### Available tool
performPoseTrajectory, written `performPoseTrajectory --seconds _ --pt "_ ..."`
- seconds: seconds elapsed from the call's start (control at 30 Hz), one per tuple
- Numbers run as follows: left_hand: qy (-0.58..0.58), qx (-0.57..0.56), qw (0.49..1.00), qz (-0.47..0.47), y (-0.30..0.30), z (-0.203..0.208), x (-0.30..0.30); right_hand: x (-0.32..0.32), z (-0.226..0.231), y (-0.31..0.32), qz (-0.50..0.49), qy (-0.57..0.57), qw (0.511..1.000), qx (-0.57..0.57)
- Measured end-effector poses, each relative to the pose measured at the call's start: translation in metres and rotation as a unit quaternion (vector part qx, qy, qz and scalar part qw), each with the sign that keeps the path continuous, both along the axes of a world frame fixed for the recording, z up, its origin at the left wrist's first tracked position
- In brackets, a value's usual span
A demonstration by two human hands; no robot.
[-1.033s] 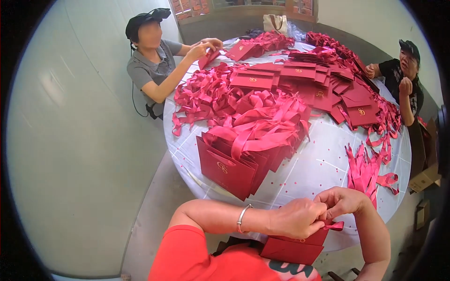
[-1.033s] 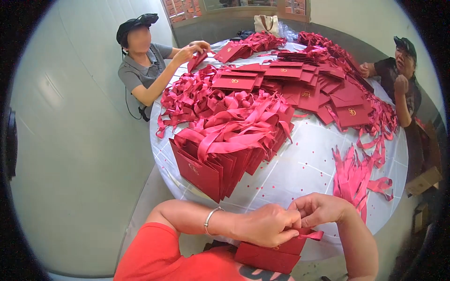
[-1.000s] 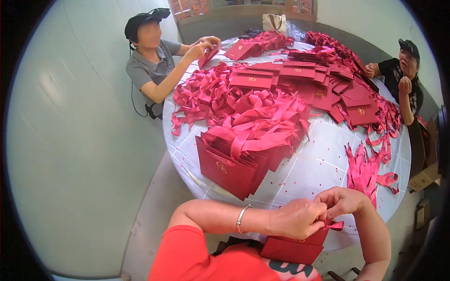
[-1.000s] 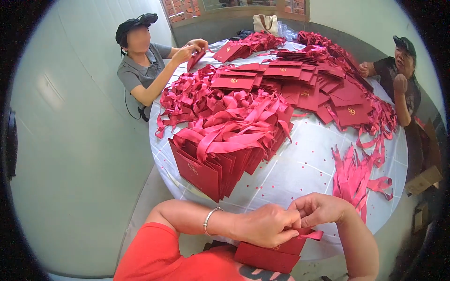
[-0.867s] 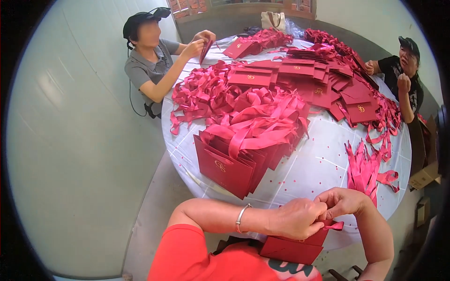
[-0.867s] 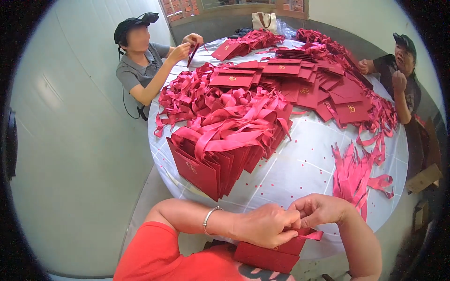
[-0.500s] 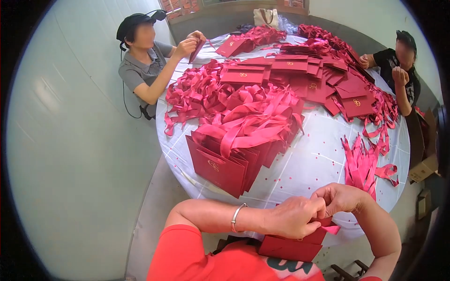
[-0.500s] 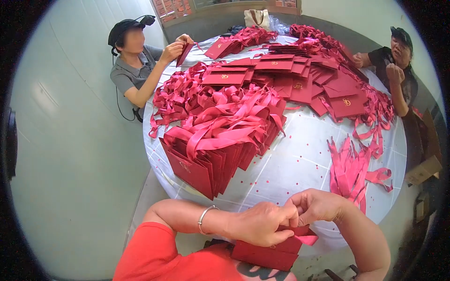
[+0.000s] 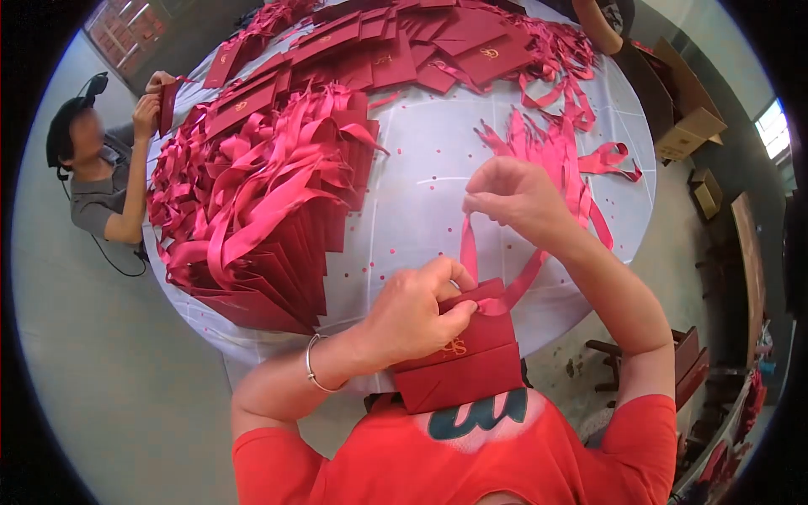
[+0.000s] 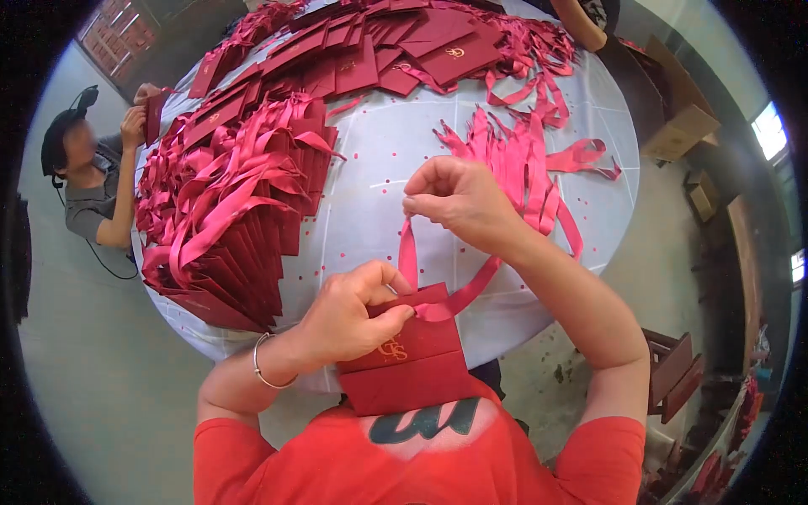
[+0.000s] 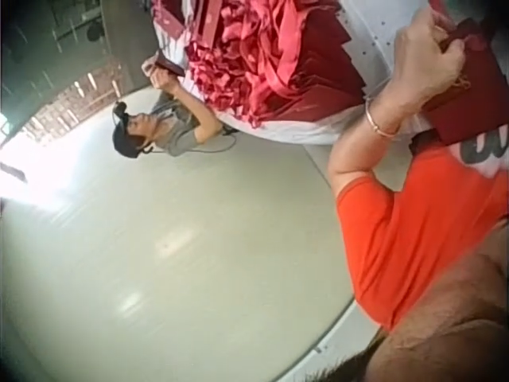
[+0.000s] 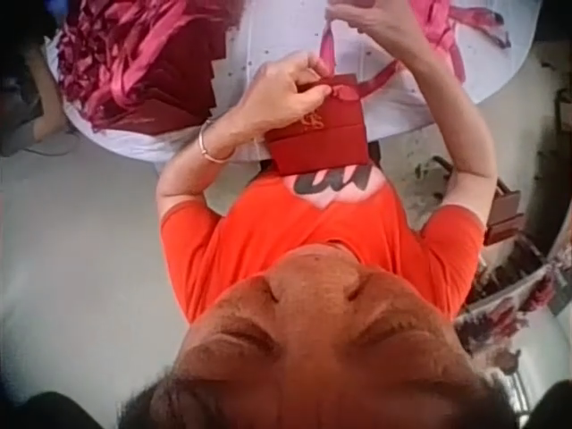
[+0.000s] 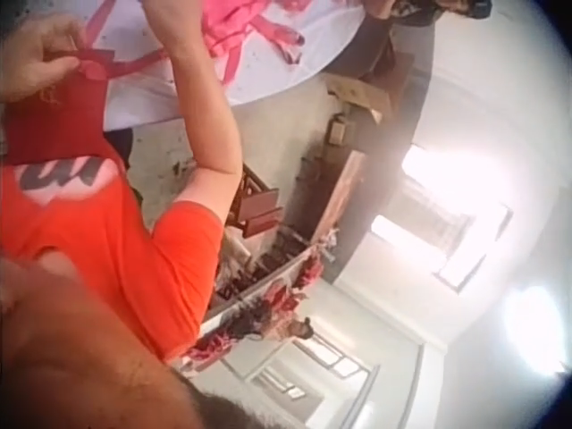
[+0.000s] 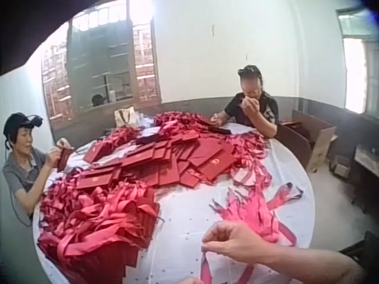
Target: The person attaches ribbon handles to paper gift bags by hand, threading the ribbon strips into the slots of each bag.
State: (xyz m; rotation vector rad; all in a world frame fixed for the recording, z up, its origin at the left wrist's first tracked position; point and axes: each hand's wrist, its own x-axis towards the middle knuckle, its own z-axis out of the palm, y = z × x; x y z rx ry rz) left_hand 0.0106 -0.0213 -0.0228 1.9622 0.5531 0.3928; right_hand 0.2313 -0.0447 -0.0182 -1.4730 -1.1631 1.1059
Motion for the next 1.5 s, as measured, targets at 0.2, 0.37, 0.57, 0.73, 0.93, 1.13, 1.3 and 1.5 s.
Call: performPoseTrajectory --seconds 0.2,0.37,0.57,0.73,0.93,1.13,1.3,1.5 --pt "-0.02 0.004 1.0 -0.004 -0.008 -0.009 -0.01 -0.018 -0.006 0.004 -0.007 -0.068 0.997 0.035" --pt "-0.021 0.04 0.999 -0.013 -0.006 -0.019 -0.001 -0.013 -0.029 0.007 -0.049 -0.029 0.997 0.049" --pt "-0.022 0.005 1.0 0.007 -0.001 -0.026 -0.002 -0.025 -0.049 0.01 -0.045 -0.09 0.984 0.147" --pt "-0.008 -0.028 0.999 0.021 0.002 -0.018 -0.005 -0.024 -0.046 0.013 -0.079 -0.119 0.969 0.202" --pt "-0.029 -0.018 0.999 0.033 0.005 -0.007 -0.002 -0.011 -0.045 0.015 -0.089 -0.015 0.976 0.198" --pt "-0.031 -0.007 0.999 0.026 0.007 -0.005 -0.007 -0.016 -0.049 0.016 -0.082 -0.024 0.981 0.174" --pt "-0.034 -0.009 0.999 0.029 0.008 -0.007 -0.007 -0.014 -0.052 0.016 -0.09 -0.014 0.983 0.158" --pt "-0.029 0.003 0.999 0.036 0.007 -0.009 -0.006 -0.019 -0.049 0.017 -0.051 -0.059 0.988 0.134"
